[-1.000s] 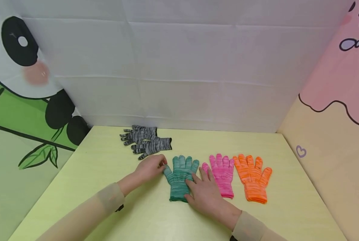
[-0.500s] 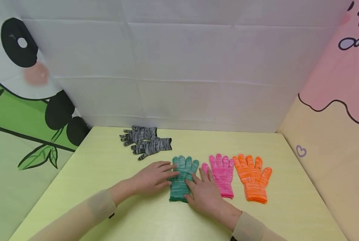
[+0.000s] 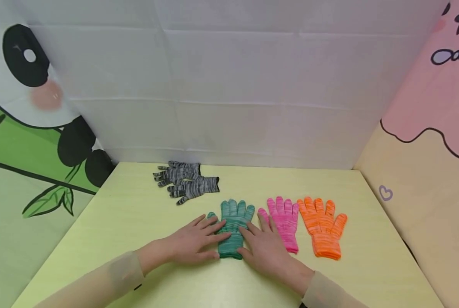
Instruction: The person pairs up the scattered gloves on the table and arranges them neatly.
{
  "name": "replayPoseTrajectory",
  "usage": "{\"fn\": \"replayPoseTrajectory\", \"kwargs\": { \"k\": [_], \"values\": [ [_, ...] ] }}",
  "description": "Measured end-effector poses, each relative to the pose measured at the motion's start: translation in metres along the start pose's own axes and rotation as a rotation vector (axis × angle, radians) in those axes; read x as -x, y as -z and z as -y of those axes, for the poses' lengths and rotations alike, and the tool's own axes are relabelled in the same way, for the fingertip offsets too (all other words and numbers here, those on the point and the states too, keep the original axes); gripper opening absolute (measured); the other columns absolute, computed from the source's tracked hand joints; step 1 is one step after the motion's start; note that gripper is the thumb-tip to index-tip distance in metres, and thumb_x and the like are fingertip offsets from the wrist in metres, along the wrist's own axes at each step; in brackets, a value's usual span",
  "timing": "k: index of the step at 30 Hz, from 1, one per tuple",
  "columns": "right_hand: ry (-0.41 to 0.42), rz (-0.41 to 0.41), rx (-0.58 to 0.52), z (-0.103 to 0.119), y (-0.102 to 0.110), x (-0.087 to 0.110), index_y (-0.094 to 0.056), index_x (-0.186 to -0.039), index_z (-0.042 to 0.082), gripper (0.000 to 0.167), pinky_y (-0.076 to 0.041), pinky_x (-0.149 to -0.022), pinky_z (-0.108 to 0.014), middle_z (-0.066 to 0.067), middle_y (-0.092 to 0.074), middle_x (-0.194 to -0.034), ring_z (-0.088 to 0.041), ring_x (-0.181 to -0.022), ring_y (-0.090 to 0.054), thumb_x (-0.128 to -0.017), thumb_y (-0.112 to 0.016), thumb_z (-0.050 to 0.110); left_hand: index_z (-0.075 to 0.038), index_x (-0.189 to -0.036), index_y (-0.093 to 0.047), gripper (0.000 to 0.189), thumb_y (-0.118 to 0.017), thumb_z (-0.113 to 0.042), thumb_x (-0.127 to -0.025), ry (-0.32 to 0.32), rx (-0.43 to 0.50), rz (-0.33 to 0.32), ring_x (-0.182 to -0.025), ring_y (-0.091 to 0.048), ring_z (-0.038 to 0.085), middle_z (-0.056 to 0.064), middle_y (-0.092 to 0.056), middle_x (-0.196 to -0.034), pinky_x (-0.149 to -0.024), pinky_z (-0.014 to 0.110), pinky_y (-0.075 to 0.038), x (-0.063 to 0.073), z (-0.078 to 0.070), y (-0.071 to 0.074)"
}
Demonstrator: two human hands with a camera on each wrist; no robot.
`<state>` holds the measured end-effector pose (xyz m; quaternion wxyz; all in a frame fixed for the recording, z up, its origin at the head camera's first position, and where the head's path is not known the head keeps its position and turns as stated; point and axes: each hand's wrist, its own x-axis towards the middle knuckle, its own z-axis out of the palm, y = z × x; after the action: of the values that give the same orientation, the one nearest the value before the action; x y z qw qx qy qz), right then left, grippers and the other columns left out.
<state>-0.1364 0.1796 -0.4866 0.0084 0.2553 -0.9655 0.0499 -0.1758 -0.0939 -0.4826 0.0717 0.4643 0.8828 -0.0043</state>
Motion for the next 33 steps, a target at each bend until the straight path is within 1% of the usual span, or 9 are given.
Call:
{"fn": "replayPoseTrajectory", "kwargs": {
  "k": [3,6,8,10,14,21,26,30,33],
  "values": [
    [0.04,-0.006,-0.014,-0.001,0.001,0.008,-0.056,-0.149,0.022,0.059,-0.014,-0.119,-0.067,-0.005,-0.05,-0.155,-0.046,-0.151,-0.021,-0.1,-0.057,0.056,-0.034,-0.164,-0.024,0.068,-0.022,-0.067,-0.105,-0.063,0.029,-0.002,-0.155,-0.015,0.031,0.004,-0.017,-0.17,-0.122,0.06,-0.015,0.01,-0.003,-0.003],
    [0.083,0.016,-0.016,-0.002,0.001,0.016,-0.056,-0.149,0.023,0.058,-0.013,-0.119,-0.068,-0.003,-0.048,-0.156,-0.046,-0.152,-0.02,-0.101,-0.055,0.055,-0.034,-0.164,-0.025,0.069,-0.021,-0.069,-0.104,-0.111,0.063,0.012,-0.156,-0.014,0.031,0.005,-0.017,-0.17,-0.121,0.061,-0.016,0.019,-0.007,-0.005],
    [0.1,0.029,-0.018,-0.002,0.0,0.019,-0.056,-0.15,0.023,0.058,-0.012,-0.119,-0.067,-0.002,-0.047,-0.157,-0.045,-0.152,-0.019,-0.102,-0.054,0.055,-0.034,-0.164,-0.025,0.07,-0.021,-0.069,-0.103,-0.121,0.07,0.02,-0.156,-0.014,0.03,0.005,-0.016,-0.17,-0.12,0.062,-0.017,0.022,-0.009,-0.006],
    [0.105,0.038,-0.021,-0.003,-0.001,0.02,-0.055,-0.151,0.023,0.057,-0.01,-0.119,-0.067,-0.001,-0.045,-0.159,-0.044,-0.153,-0.017,-0.103,-0.052,0.055,-0.034,-0.164,-0.025,0.071,-0.021,-0.07,-0.103,-0.115,0.074,0.025,-0.156,-0.014,0.03,0.005,-0.016,-0.17,-0.12,0.062,-0.017,0.022,-0.01,-0.005],
    [0.099,0.046,-0.032,-0.009,-0.001,0.018,-0.052,-0.153,0.024,0.056,-0.01,-0.12,-0.066,0.0,-0.041,-0.161,-0.043,-0.154,-0.014,-0.105,-0.048,0.053,-0.033,-0.164,-0.026,0.071,-0.02,-0.07,-0.103,-0.095,0.074,0.032,-0.156,-0.014,0.03,0.005,-0.017,-0.17,-0.12,0.062,-0.017,0.016,-0.009,-0.005],
    [0.09,0.075,-0.066,-0.022,0.007,0.008,-0.054,-0.151,0.02,0.05,-0.01,-0.119,-0.067,-0.003,-0.042,-0.16,-0.043,-0.153,-0.016,-0.106,-0.053,0.039,-0.034,-0.163,-0.028,0.072,-0.021,-0.072,-0.102,-0.068,0.076,0.044,-0.155,-0.015,0.03,0.005,-0.018,-0.17,-0.121,0.062,-0.016,-0.001,-0.008,-0.001],
    [0.064,0.102,-0.084,-0.028,0.013,0.002,-0.055,-0.15,0.018,0.047,-0.009,-0.119,-0.067,-0.004,-0.042,-0.16,-0.043,-0.153,-0.016,-0.106,-0.052,0.034,-0.036,-0.163,-0.026,0.072,-0.021,-0.072,-0.102,-0.057,0.078,0.046,-0.156,-0.014,0.03,0.003,-0.016,-0.17,-0.121,0.061,-0.016,-0.011,-0.007,0.0],
    [0.063,0.109,-0.084,-0.031,0.012,0.001,-0.055,-0.15,0.017,0.046,-0.009,-0.119,-0.067,-0.005,-0.042,-0.16,-0.043,-0.153,-0.016,-0.106,-0.052,0.032,-0.037,-0.163,-0.026,0.071,-0.021,-0.072,-0.102,-0.049,0.088,0.051,-0.156,-0.013,0.029,0.002,-0.015,-0.17,-0.121,0.061,-0.015,-0.016,-0.005,0.0],
    [0.073,0.106,-0.093,-0.032,0.013,0.001,-0.054,-0.151,0.016,0.047,-0.01,-0.119,-0.067,-0.007,-0.042,-0.16,-0.044,-0.153,-0.018,-0.106,-0.052,0.032,-0.037,-0.163,-0.025,0.071,-0.02,-0.072,-0.102,-0.044,0.089,0.045,-0.156,-0.013,0.029,0.002,-0.015,-0.171,-0.121,0.06,-0.014,-0.015,-0.004,0.0]
  ]
}}
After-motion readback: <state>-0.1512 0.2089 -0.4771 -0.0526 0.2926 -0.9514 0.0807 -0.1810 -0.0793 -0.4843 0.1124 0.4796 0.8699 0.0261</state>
